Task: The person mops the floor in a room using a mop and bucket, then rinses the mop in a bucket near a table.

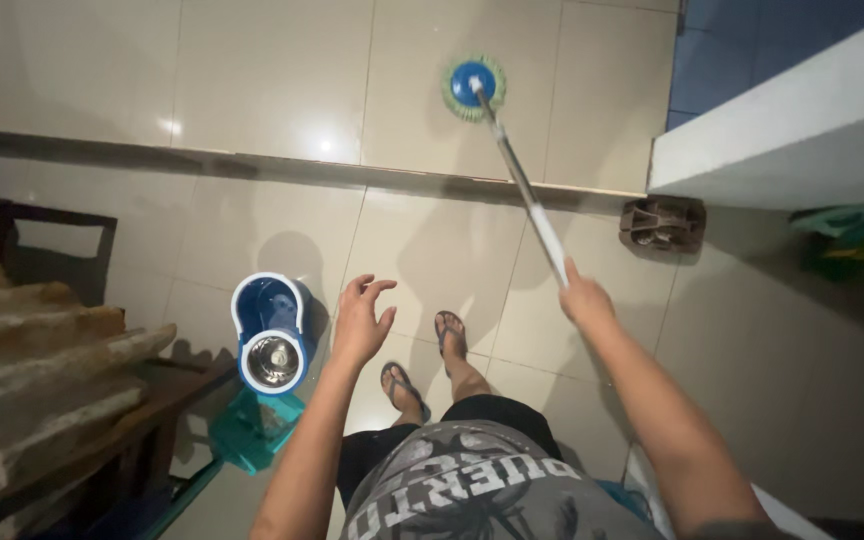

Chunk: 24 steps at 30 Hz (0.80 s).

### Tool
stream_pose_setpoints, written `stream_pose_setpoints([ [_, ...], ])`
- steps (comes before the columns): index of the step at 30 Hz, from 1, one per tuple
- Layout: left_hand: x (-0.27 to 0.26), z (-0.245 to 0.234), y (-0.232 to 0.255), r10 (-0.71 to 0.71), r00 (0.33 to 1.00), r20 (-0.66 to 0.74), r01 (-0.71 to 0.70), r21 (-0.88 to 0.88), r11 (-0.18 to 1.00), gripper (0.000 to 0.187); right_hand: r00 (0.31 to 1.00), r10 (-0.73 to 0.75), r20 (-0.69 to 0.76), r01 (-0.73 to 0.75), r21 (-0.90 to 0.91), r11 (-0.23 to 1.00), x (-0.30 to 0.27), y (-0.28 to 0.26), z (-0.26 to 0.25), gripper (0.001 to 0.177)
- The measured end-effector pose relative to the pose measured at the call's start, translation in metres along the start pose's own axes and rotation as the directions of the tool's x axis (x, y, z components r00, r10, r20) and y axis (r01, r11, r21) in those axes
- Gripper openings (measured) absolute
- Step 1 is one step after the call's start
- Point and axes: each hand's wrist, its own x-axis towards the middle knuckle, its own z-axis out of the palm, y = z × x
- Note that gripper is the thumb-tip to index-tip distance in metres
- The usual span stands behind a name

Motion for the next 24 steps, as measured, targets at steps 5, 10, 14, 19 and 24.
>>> stream_pose_setpoints([
  [5, -0.011, -0.004, -0.005, 0.086, 0.996, 0.036, -0.085, -0.026, 0.996, 0.046, 0.993, 0.083, 0.088, -0.087, 0.048, 0.995, -0.143, 0.055, 0.055, 0.075],
  [10, -0.028, -0.01, -0.005, 0.143, 0.986, 0.089, -0.14, -0.034, 0.99, 0.046, 0.984, 0.14, 0.106, -0.148, 0.072, 0.986, -0.248, 0.051, 0.071, 0.082],
  [14, -0.044, -0.018, -0.012, 0.202, 0.974, 0.098, -0.199, -0.042, 0.979, 0.046, 0.924, 0.317, 0.214, -0.342, 0.092, 0.935, -0.28, 0.02, 0.037, 0.072],
  [19, -0.055, -0.024, -0.021, 0.226, 0.97, 0.087, -0.221, -0.06, 0.973, 0.045, 0.971, 0.225, 0.077, -0.233, 0.125, 0.964, -0.25, 0.005, 0.027, 0.062],
  [24, -0.046, -0.024, -0.021, 0.219, 0.971, 0.099, -0.216, -0.034, 0.976, 0.044, 0.957, 0.254, 0.141, -0.288, 0.347, 0.892, -0.213, 0.02, 0.002, 0.067],
])
